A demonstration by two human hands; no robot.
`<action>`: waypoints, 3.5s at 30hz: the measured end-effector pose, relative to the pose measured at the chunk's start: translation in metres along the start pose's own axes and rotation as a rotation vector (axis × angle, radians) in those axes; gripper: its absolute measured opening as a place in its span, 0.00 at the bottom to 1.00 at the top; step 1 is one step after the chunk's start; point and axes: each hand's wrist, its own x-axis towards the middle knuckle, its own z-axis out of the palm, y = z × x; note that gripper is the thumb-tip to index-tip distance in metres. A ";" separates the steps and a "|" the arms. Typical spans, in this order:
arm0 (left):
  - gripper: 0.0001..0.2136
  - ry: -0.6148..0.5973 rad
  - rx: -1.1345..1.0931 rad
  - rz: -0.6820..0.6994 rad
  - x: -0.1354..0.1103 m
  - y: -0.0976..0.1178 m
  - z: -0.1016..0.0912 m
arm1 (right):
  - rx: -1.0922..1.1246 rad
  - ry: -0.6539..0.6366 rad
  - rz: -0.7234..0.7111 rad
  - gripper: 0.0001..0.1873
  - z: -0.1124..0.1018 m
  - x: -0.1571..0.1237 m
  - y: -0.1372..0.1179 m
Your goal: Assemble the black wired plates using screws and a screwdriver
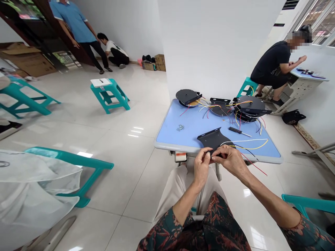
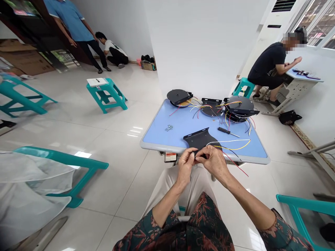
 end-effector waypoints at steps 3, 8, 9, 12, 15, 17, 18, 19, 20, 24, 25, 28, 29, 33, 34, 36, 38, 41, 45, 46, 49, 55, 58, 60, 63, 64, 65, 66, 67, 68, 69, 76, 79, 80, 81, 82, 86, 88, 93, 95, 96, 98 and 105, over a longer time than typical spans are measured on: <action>0.12 0.004 0.018 0.025 0.001 -0.002 -0.001 | -0.024 -0.016 0.020 0.07 -0.001 0.003 0.000; 0.11 0.000 0.041 0.030 0.001 -0.005 -0.002 | -0.013 -0.068 0.089 0.05 -0.002 0.008 -0.004; 0.11 -0.001 0.046 0.031 0.001 -0.005 -0.002 | -0.012 -0.074 0.095 0.05 -0.002 0.008 -0.005; 0.11 -0.003 0.054 0.037 0.001 -0.004 -0.002 | -0.021 -0.066 0.073 0.07 -0.001 0.006 -0.006; 0.12 -0.013 0.026 0.027 0.000 -0.003 -0.002 | -0.036 -0.013 0.015 0.08 0.001 0.001 -0.005; 0.13 -0.013 0.006 0.017 0.000 -0.003 -0.002 | -0.045 0.019 -0.049 0.09 0.004 -0.004 -0.002; 0.13 -0.012 -0.001 0.015 0.000 -0.003 -0.002 | -0.052 0.030 -0.089 0.09 0.005 -0.006 0.000; 0.13 -0.012 -0.009 0.015 0.000 -0.004 -0.002 | -0.063 0.043 -0.130 0.10 0.007 -0.008 0.002; 0.13 -0.014 -0.016 0.018 0.000 -0.004 -0.002 | -0.080 0.059 -0.168 0.10 0.008 -0.010 0.005; 0.13 -0.019 -0.033 0.028 0.000 -0.005 -0.003 | -0.149 0.116 -0.266 0.12 0.014 -0.014 0.013; 0.13 -0.019 -0.029 0.027 0.000 -0.005 -0.003 | -0.154 0.119 -0.281 0.12 0.015 -0.014 0.014; 0.13 -0.015 -0.009 0.018 -0.001 -0.003 -0.002 | -0.151 0.121 -0.303 0.13 0.016 -0.015 0.015; 0.13 -0.014 -0.002 0.014 -0.001 -0.002 -0.002 | -0.150 0.128 -0.303 0.14 0.016 -0.015 0.016; 0.13 -0.016 0.001 0.012 -0.002 0.000 -0.002 | -0.116 0.168 -0.306 0.13 0.014 -0.015 0.016; 0.13 -0.017 -0.001 0.014 -0.002 -0.001 -0.002 | -0.102 0.170 -0.310 0.12 0.014 -0.015 0.016; 0.13 -0.018 -0.005 0.019 -0.002 -0.001 -0.002 | -0.077 0.161 -0.320 0.12 0.013 -0.014 0.016; 0.13 -0.017 -0.005 0.024 -0.002 -0.001 -0.001 | -0.069 0.154 -0.327 0.12 0.012 -0.013 0.016; 0.13 -0.009 -0.001 0.018 -0.002 0.000 -0.001 | -0.063 0.171 -0.364 0.11 0.012 -0.012 0.017; 0.13 -0.009 -0.001 -0.004 -0.003 0.005 0.000 | -0.033 0.198 -0.427 0.09 0.010 -0.011 0.017; 0.13 -0.010 -0.001 -0.006 -0.003 0.006 0.000 | -0.030 0.200 -0.424 0.09 0.010 -0.011 0.016; 0.12 -0.007 0.004 -0.013 -0.003 0.007 0.000 | -0.033 0.198 -0.402 0.08 0.009 -0.010 0.015; 0.12 0.000 0.038 0.000 -0.003 0.006 -0.001 | -0.081 0.173 -0.453 0.09 0.007 -0.006 0.013; 0.12 0.003 0.050 -0.007 -0.003 0.007 -0.001 | -0.104 0.162 -0.464 0.09 0.005 -0.007 0.012; 0.12 0.005 0.051 -0.016 -0.003 0.008 -0.001 | -0.096 0.161 -0.450 0.09 0.003 -0.008 0.012; 0.11 0.008 0.058 -0.018 -0.004 0.009 0.000 | -0.067 0.163 -0.415 0.07 0.002 -0.010 0.013; 0.11 0.007 0.059 -0.016 -0.004 0.009 0.000 | -0.061 0.163 -0.405 0.07 0.001 -0.010 0.013; 0.11 0.007 0.060 -0.014 -0.004 0.009 0.000 | -0.058 0.165 -0.396 0.06 0.001 -0.010 0.013; 0.11 0.008 0.063 -0.012 -0.004 0.009 0.000 | -0.058 0.166 -0.388 0.06 0.001 -0.010 0.014; 0.11 0.010 0.067 -0.010 -0.004 0.010 0.000 | -0.060 0.167 -0.383 0.05 0.001 -0.010 0.014; 0.11 0.013 0.073 -0.009 -0.004 0.010 0.000 | -0.063 0.168 -0.381 0.05 0.001 -0.010 0.014; 0.11 0.016 0.079 -0.009 -0.005 0.011 0.000 | -0.066 0.169 -0.382 0.05 0.001 -0.010 0.014; 0.11 0.005 0.076 -0.009 -0.006 0.012 0.000 | -0.118 0.153 -0.472 0.06 0.001 -0.010 0.013; 0.11 0.001 0.077 -0.014 -0.006 0.011 0.000 | -0.178 0.145 -0.497 0.07 0.003 -0.010 0.016; 0.11 0.002 0.079 -0.016 -0.006 0.011 0.000 | -0.204 0.139 -0.503 0.07 0.003 -0.010 0.016; 0.11 0.003 0.083 -0.014 -0.005 0.010 0.000 | -0.233 0.127 -0.506 0.08 0.002 -0.010 0.016; 0.11 0.005 0.087 -0.011 -0.005 0.010 0.000 | -0.264 0.108 -0.505 0.09 0.002 -0.009 0.015; 0.11 0.017 0.098 0.003 -0.005 0.010 0.000 | -0.374 0.004 -0.474 0.11 -0.002 -0.006 0.008; 0.10 0.021 0.093 0.003 -0.005 0.010 0.001 | -0.382 -0.034 -0.466 0.11 -0.004 -0.004 0.004; 0.11 0.019 0.075 0.000 -0.005 0.012 0.001 | -0.329 -0.042 -0.443 0.12 -0.002 -0.002 0.005; 0.11 0.021 0.081 0.004 -0.005 0.012 0.001 | -0.281 -0.024 -0.431 0.11 0.000 -0.003 0.008; 0.11 0.022 0.083 0.008 -0.005 0.011 0.001 | -0.254 -0.014 -0.428 0.10 0.001 -0.004 0.010; 0.11 0.022 0.085 0.013 -0.005 0.011 0.001 | -0.232 0.009 -0.428 0.10 0.003 -0.006 0.011; 0.11 0.016 0.081 -0.002 -0.005 0.010 0.001 | -0.549 0.146 -0.517 0.15 0.006 -0.015 0.005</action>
